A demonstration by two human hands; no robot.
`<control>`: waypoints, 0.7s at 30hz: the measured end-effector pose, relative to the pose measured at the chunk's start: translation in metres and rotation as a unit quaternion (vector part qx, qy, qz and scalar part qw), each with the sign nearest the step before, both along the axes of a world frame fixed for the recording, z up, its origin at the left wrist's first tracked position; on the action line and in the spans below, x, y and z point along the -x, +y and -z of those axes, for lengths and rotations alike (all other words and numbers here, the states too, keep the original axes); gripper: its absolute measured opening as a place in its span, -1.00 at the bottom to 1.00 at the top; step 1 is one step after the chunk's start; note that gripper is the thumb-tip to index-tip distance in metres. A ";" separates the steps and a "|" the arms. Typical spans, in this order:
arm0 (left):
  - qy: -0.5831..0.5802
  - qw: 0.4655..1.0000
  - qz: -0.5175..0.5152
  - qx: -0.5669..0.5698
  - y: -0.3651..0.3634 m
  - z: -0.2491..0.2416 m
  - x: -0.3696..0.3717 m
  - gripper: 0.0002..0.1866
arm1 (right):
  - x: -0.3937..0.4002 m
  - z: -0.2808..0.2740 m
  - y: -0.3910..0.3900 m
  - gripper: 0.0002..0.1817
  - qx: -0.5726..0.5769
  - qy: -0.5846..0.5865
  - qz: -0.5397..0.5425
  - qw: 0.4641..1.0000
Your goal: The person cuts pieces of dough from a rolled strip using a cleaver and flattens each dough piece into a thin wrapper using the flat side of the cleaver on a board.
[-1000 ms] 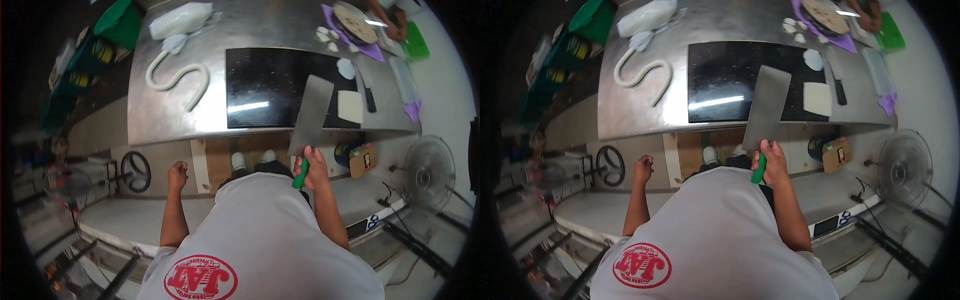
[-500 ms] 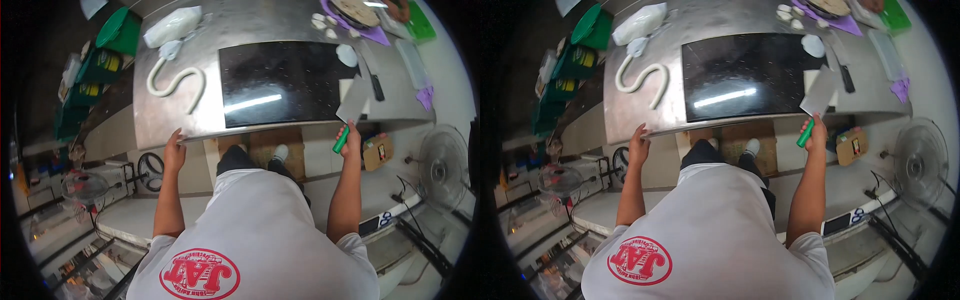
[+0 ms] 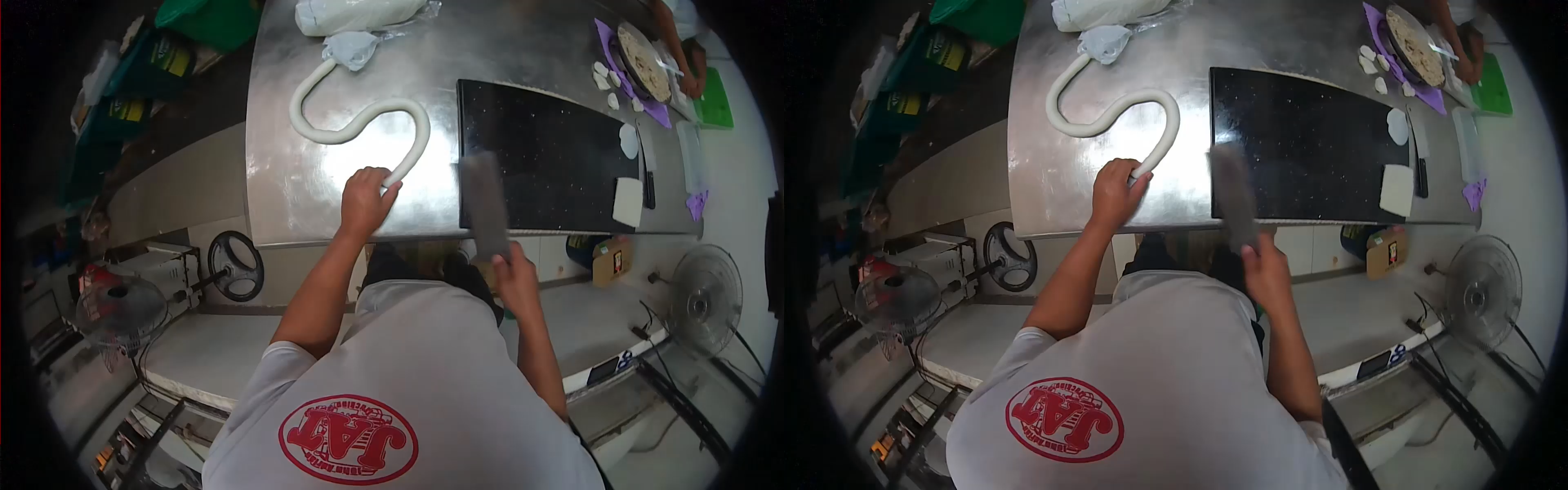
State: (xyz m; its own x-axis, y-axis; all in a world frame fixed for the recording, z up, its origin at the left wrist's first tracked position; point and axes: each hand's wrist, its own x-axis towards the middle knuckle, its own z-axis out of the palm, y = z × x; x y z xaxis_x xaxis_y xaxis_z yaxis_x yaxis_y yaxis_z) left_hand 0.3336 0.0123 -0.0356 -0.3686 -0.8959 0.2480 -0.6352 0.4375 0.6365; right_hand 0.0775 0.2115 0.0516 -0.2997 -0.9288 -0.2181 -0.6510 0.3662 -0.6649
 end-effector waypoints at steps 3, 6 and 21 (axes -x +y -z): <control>0.030 0.999 0.034 0.007 -0.006 -0.003 -0.009 -0.77 | -0.052 -0.029 -0.038 -0.82 -0.017 0.125 -0.128 0.984; -0.006 0.999 0.052 -0.015 -0.012 -0.004 -0.016 -0.76 | -0.080 -0.041 -0.069 -0.78 -0.105 0.182 -0.211 0.955; -0.011 0.979 0.204 -0.017 -0.029 -0.052 0.070 -0.58 | 0.002 0.008 0.094 -0.71 -0.089 -0.106 0.096 0.986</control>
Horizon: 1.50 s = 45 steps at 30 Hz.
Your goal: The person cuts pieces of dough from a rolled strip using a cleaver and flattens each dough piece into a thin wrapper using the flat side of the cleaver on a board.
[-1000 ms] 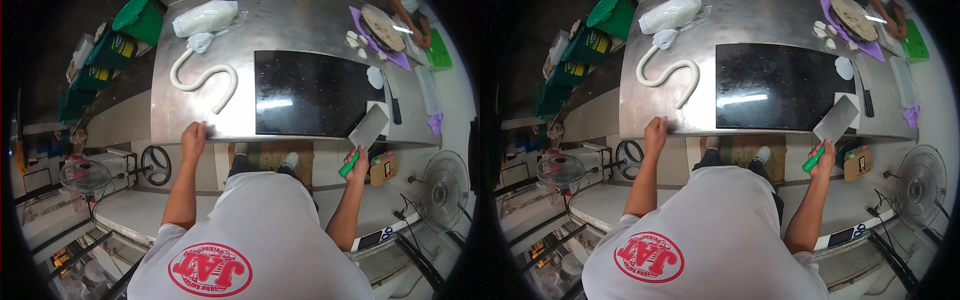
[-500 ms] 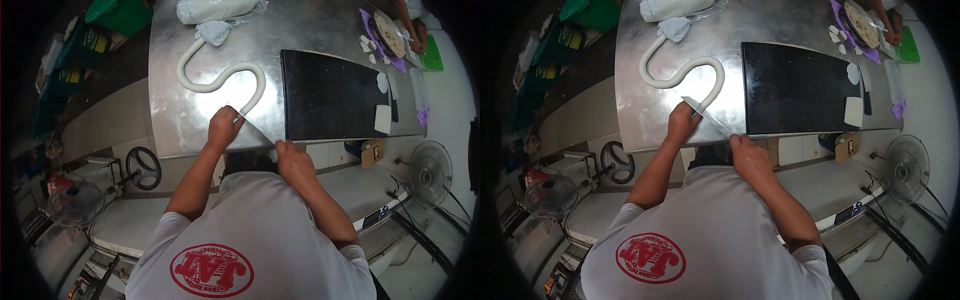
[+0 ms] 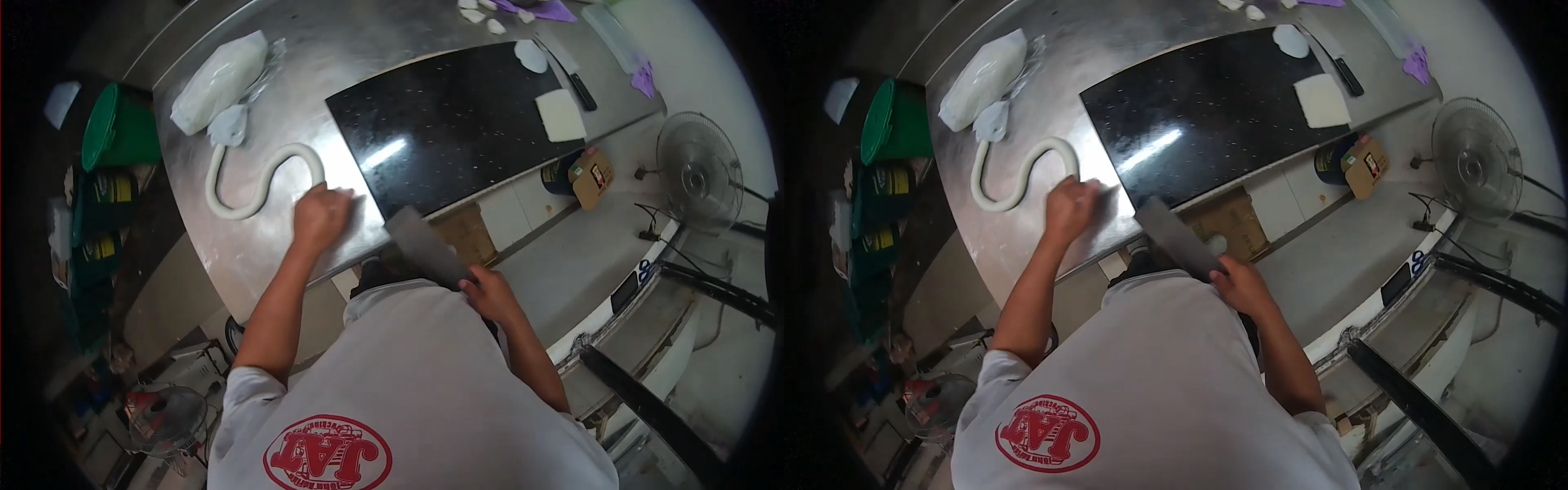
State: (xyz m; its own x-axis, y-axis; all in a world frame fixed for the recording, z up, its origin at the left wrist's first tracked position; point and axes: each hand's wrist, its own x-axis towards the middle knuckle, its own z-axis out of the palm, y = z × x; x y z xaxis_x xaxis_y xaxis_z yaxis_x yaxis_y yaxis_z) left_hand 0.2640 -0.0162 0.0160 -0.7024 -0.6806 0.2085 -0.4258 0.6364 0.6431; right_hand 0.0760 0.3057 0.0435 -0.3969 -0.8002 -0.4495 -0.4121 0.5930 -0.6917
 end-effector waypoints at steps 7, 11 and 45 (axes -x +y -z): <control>-0.268 0.923 0.225 0.159 0.055 0.013 0.149 -0.28 | 0.102 -0.048 0.065 -0.67 0.195 -0.048 0.270 0.942; -0.289 0.893 0.296 0.177 0.049 0.010 0.189 -0.17 | 0.187 -0.023 0.000 -0.64 0.372 -0.017 0.410 0.832; -0.175 0.704 0.662 0.189 0.016 0.017 0.225 -0.15 | 0.059 0.030 -0.074 -0.19 -0.138 -0.102 0.161 0.972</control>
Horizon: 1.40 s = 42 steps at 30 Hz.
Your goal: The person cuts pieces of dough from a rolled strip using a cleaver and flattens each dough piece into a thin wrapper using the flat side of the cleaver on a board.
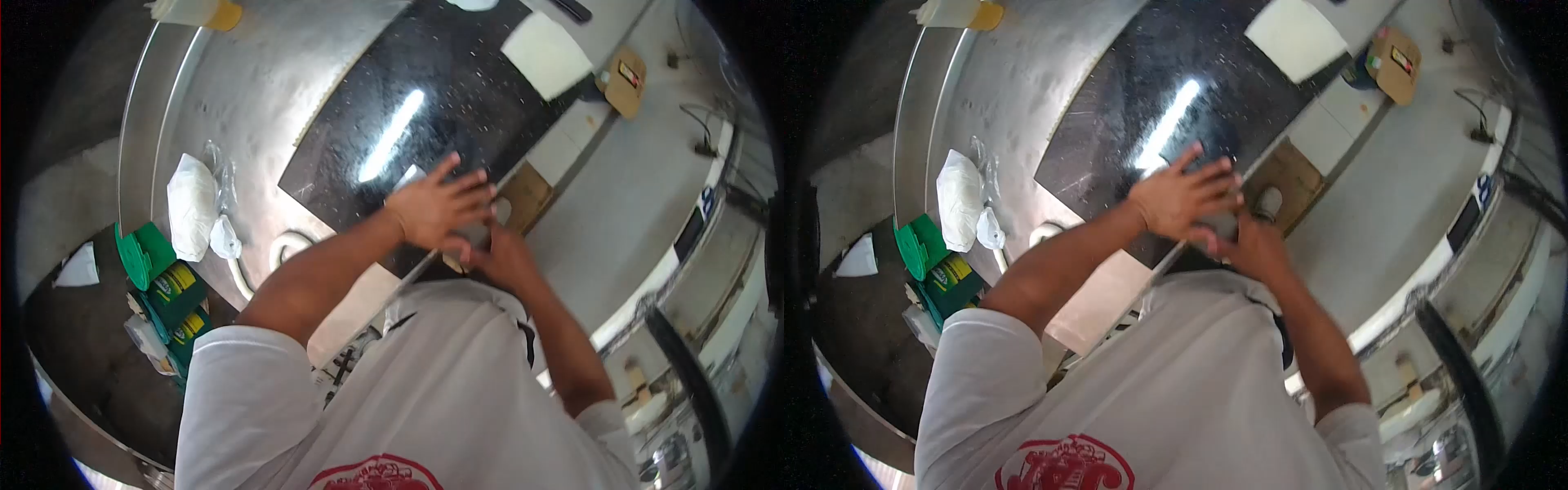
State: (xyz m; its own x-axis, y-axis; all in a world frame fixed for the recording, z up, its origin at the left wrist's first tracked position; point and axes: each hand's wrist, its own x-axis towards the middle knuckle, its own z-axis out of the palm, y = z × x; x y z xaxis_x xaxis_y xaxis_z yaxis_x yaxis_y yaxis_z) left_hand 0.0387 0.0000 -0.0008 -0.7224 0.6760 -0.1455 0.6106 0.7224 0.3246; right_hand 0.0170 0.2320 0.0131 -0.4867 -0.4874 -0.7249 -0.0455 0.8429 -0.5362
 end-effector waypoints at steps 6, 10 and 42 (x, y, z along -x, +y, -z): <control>0.086 0.991 -0.104 0.005 -0.027 0.003 0.042 -0.15 | 0.053 -0.008 -0.027 -0.22 0.032 0.005 -0.020 0.999; 0.004 0.999 -0.048 -0.020 0.004 0.006 -0.020 -0.18 | -0.034 0.035 0.022 -0.15 0.158 -0.012 0.001 0.987; 0.068 0.989 -0.122 -0.048 0.035 0.020 0.010 -0.20 | -0.003 0.019 0.040 -0.05 0.105 0.071 0.021 0.992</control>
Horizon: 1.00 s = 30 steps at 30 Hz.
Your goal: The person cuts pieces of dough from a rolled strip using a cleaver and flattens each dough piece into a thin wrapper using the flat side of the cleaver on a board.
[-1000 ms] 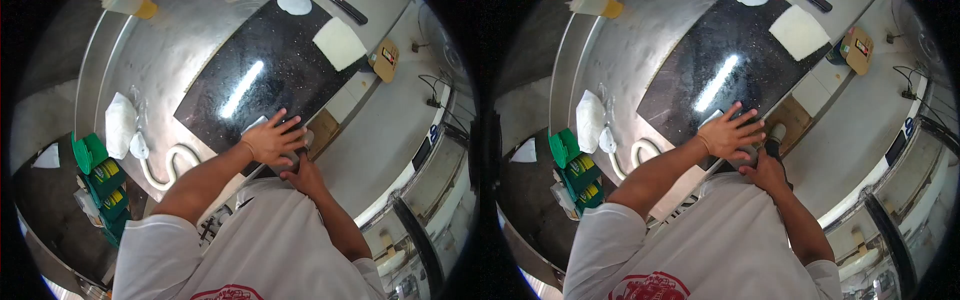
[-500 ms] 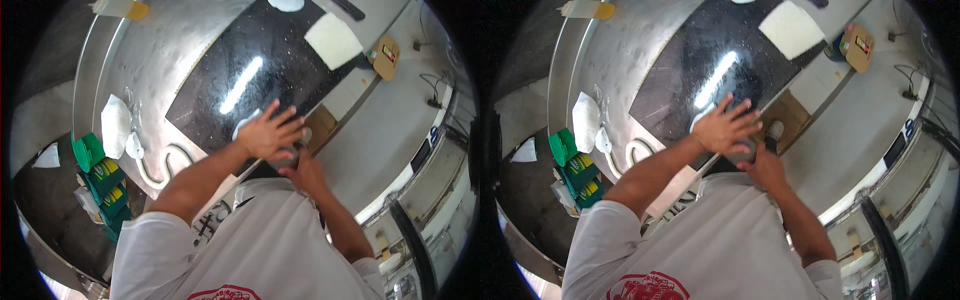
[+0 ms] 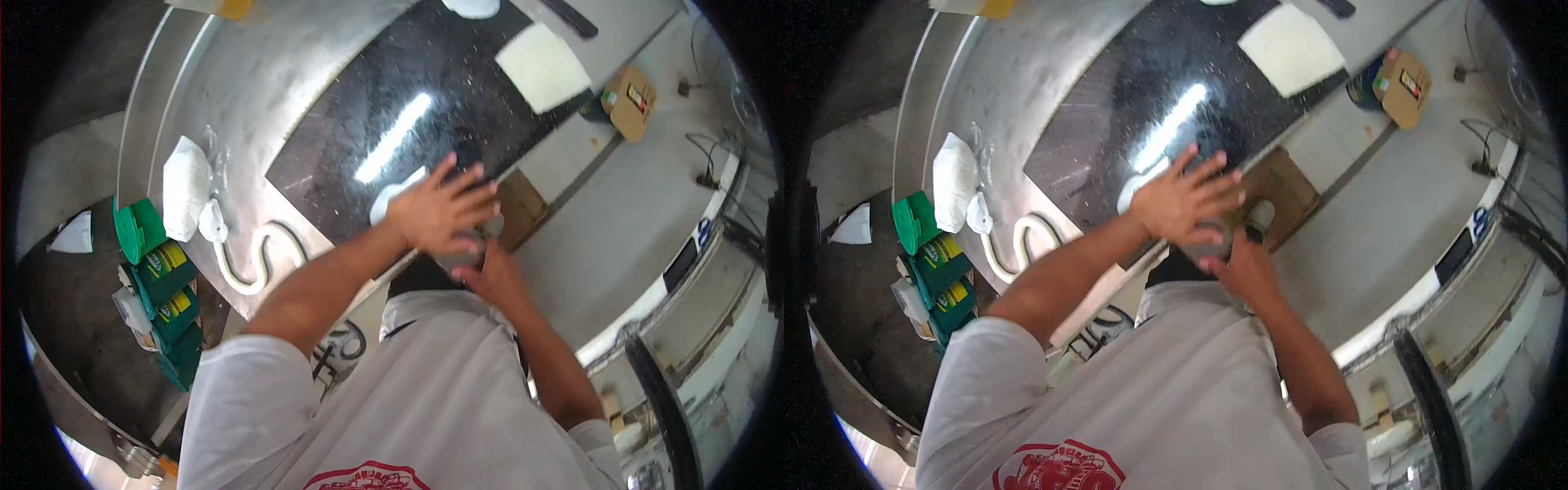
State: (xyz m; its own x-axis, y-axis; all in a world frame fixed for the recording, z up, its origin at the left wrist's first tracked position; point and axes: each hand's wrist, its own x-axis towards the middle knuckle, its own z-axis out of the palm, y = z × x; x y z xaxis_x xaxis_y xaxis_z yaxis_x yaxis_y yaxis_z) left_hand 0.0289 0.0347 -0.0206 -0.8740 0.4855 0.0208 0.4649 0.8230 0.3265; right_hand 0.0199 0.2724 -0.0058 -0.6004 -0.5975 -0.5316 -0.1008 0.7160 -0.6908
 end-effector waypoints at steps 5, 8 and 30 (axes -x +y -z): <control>0.046 0.997 -0.058 0.029 -0.024 -0.010 0.055 -0.19 | 0.089 -0.032 -0.043 -0.17 -0.108 -0.019 -0.064 0.992; 0.024 0.998 -0.061 0.023 -0.032 -0.021 0.046 -0.19 | 0.056 -0.024 -0.039 -0.19 -0.008 -0.034 -0.028 0.999; 0.132 0.928 -0.282 -0.205 -0.109 -0.025 -0.033 -0.45 | -0.072 -0.019 -0.090 -0.39 -0.045 0.053 0.122 0.990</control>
